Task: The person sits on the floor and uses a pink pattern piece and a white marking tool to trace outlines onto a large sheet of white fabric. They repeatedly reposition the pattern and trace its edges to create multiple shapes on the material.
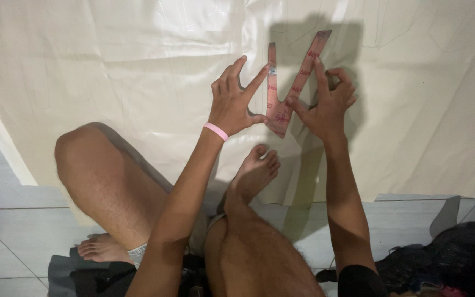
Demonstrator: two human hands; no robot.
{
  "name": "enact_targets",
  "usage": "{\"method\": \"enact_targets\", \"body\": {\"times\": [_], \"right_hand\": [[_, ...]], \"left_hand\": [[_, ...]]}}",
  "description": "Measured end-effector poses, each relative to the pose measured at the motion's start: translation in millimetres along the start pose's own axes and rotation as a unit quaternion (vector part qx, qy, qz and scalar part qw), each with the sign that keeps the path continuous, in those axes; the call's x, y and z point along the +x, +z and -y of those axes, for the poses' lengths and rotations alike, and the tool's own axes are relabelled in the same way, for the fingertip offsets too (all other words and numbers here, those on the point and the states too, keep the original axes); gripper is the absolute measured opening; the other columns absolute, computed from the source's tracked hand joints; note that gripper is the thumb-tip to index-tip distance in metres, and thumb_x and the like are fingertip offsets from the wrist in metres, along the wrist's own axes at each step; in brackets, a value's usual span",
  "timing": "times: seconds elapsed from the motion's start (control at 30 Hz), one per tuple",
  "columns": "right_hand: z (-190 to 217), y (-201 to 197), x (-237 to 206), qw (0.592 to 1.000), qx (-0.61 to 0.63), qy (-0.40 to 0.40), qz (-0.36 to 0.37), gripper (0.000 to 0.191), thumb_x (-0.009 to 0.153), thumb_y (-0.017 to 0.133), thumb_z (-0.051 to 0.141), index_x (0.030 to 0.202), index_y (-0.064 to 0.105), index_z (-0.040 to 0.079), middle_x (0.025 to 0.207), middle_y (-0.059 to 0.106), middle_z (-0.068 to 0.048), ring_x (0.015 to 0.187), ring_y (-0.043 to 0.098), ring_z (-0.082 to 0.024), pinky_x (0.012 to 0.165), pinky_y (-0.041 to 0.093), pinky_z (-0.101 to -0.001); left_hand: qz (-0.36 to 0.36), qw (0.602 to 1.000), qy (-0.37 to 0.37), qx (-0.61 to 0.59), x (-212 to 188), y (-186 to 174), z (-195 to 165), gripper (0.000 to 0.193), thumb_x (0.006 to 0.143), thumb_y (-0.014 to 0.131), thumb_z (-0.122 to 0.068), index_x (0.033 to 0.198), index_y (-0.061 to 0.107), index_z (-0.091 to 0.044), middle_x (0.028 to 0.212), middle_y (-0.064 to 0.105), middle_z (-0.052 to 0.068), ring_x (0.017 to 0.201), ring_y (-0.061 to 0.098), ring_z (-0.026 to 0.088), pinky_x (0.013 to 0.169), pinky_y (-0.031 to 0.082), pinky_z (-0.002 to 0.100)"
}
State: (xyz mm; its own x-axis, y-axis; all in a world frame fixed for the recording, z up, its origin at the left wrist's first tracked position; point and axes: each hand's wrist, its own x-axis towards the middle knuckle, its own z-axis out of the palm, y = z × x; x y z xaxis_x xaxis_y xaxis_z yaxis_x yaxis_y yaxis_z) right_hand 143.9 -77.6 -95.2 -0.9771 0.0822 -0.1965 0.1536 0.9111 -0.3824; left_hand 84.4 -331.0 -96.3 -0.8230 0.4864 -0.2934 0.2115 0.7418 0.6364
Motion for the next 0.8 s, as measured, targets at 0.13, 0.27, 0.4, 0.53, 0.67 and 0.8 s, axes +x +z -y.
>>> {"method": "enact_targets", "body": {"times": [0.13,0.27,0.4,0.53,0.67,0.8], "right_hand": [[1.7,-1.0,-0.4,1.000,-0.002,-0.001,-0.001,0.102,0.085,0.086,0.071,0.165,0.042,0.025,0.142,0.034,-0.015,0.130,0.035,-0.034,0.107,0.027,-0.0572],[3.6,-1.2,-0.9,1.000,0.000,0.001,-0.002,0.102,0.084,0.087,0.069,0.164,0.043,0.025,0.142,0.035,-0.014,0.130,0.035,-0.034,0.107,0.027,-0.0570],[3.7,-0.5,0.2,1.000,-0.004,0.000,-0.004,0.102,0.083,0.086,0.070,0.163,0.044,0.025,0.141,0.035,-0.014,0.129,0.035,-0.035,0.106,0.027,-0.0563],[3.5,0.0,0.2,1.000,0.004,-0.008,-0.002,0.102,0.084,0.086,0.070,0.164,0.044,0.024,0.141,0.035,-0.015,0.129,0.035,-0.035,0.106,0.027,-0.0555],[3.8,0.3,-0.3,1.000,0.014,-0.001,0.003,0.100,0.085,0.085,0.071,0.164,0.044,0.024,0.142,0.035,-0.015,0.128,0.034,-0.034,0.107,0.026,-0.0554],[2.2,2.0,0.9,1.000,0.011,-0.013,-0.008,0.102,0.085,0.085,0.072,0.164,0.044,0.024,0.141,0.035,-0.015,0.129,0.034,-0.035,0.108,0.025,-0.0556]], "left_hand": [[-0.001,1.000,0.003,0.001,-0.9,-0.7,0.6,0.128,0.053,0.098,-0.058,0.158,0.028,-0.040,0.161,0.015,0.015,0.146,0.020,0.042,0.113,0.026,0.057],[-0.009,1.000,0.008,0.002,-1.4,-0.5,0.4,0.128,0.053,0.098,-0.057,0.159,0.029,-0.039,0.162,0.016,0.016,0.147,0.021,0.042,0.114,0.027,0.057],[-0.006,1.000,0.003,0.000,-1.6,-0.2,1.2,0.128,0.052,0.098,-0.057,0.159,0.030,-0.039,0.161,0.016,0.016,0.146,0.021,0.042,0.113,0.027,0.057],[-0.008,1.000,0.007,-0.003,-2.7,-2.2,1.5,0.128,0.052,0.099,-0.057,0.158,0.030,-0.038,0.161,0.017,0.016,0.146,0.021,0.042,0.113,0.026,0.057],[-0.017,1.000,0.011,-0.004,-2.7,-5.7,-1.2,0.127,0.052,0.099,-0.058,0.158,0.031,-0.038,0.161,0.018,0.016,0.145,0.022,0.042,0.113,0.027,0.057],[-0.017,1.000,0.011,0.010,-2.8,-4.6,-0.6,0.123,0.054,0.098,-0.053,0.157,0.033,-0.035,0.160,0.019,0.018,0.144,0.024,0.043,0.112,0.028,0.058]]}}
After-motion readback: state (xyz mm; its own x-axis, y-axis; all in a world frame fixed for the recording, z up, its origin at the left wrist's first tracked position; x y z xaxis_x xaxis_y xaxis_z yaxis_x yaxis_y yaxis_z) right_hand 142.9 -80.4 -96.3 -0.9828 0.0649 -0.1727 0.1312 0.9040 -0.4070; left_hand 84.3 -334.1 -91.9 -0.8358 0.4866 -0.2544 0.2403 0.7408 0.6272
